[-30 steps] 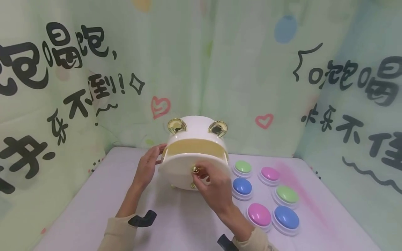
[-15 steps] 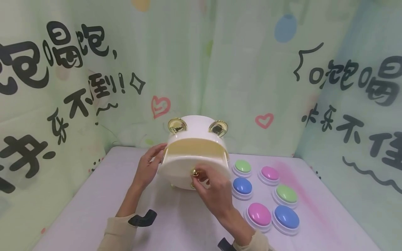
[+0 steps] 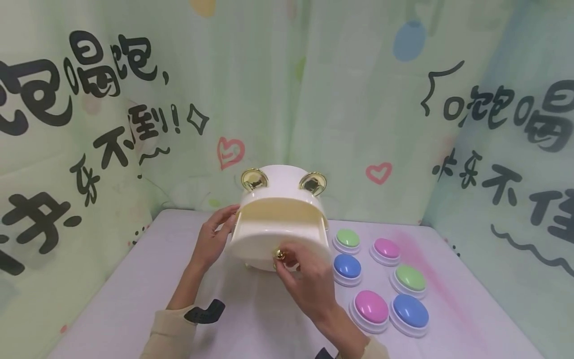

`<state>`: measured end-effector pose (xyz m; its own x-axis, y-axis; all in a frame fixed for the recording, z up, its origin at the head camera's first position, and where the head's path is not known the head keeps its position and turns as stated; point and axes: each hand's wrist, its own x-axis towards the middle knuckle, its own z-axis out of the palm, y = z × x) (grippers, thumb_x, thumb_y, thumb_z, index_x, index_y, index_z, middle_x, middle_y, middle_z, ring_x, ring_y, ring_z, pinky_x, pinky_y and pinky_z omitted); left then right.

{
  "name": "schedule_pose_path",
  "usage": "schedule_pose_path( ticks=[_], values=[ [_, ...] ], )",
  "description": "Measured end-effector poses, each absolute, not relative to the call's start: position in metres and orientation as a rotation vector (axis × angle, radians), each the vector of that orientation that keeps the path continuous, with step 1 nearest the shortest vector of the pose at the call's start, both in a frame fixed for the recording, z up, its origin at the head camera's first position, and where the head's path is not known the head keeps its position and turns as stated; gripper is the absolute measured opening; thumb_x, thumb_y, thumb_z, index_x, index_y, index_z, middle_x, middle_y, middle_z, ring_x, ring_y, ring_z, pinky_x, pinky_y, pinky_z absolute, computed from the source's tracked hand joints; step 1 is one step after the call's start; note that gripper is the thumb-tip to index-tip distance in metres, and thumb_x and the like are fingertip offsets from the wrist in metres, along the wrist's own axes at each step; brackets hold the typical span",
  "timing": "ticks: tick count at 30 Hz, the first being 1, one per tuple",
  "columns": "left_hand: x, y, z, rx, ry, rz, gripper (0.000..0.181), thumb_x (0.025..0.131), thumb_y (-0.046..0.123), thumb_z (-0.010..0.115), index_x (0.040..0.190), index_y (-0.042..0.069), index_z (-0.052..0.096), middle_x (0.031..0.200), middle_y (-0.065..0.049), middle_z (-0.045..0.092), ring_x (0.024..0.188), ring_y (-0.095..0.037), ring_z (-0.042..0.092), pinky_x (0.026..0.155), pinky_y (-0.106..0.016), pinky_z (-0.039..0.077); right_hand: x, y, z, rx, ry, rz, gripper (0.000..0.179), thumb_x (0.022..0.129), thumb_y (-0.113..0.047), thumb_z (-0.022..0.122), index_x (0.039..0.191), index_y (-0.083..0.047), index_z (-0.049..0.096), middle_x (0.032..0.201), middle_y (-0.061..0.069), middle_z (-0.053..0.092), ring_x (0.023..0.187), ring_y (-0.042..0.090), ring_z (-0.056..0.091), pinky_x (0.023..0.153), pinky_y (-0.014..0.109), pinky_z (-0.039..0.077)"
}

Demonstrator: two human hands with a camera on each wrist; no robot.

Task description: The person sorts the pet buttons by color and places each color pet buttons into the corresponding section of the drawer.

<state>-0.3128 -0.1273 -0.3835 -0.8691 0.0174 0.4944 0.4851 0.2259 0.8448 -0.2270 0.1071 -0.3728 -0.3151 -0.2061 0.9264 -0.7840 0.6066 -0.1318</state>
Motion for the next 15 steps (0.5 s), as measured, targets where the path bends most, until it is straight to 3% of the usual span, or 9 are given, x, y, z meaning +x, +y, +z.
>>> schedule_pose_path(
  ticks=[5,10,12,15],
  values=[
    [-0.314,-0.128,-0.386,-0.478,-2.113,-1.713,0.034,0.106,0.019,0.056,0.139,0.011,0.063,0.136,-0.012,0.065,0.128,-0.026,0.059,0.089,-0.027,0.057,-0.224,0.109,-0.374,0.812,-1.817,0.712,0.027,0.076,-0.004,0.081,0.100,-0.008,0.069,0.083,0.000,0.073,0.066,0.010,0.068,0.055,0.022,0.055],
    [-0.314,-0.128,-0.386,-0.477,-2.105,-1.724,0.034,0.106,0.018,0.057,0.138,0.011,0.063,0.135,-0.012,0.066,0.127,-0.025,0.059,0.093,-0.046,0.058,-0.220,0.110,-0.372,0.828,-1.779,0.751,0.021,0.085,-0.014,0.080,0.102,-0.006,0.070,0.080,0.001,0.074,0.064,0.011,0.069,0.054,0.021,0.055],
    [-0.314,-0.129,-0.386,-0.477,-2.106,-1.725,0.034,0.106,0.018,0.057,0.138,0.011,0.063,0.135,-0.012,0.066,0.127,-0.025,0.059,0.092,-0.046,0.058,-0.218,0.110,-0.370,0.839,-1.746,0.783,0.020,0.089,-0.018,0.077,0.102,-0.005,0.070,0.077,0.002,0.074,0.062,0.011,0.069,0.053,0.020,0.055],
    [-0.314,-0.129,-0.385,-0.469,-2.114,-1.716,0.034,0.106,0.019,0.056,0.139,0.011,0.063,0.135,-0.012,0.065,0.128,-0.025,0.058,0.090,-0.032,0.058,-0.215,0.112,-0.365,0.852,-1.694,0.807,0.021,0.095,-0.022,0.070,0.102,-0.003,0.070,0.074,0.003,0.074,0.060,0.012,0.069,0.052,0.019,0.053]
  ],
)
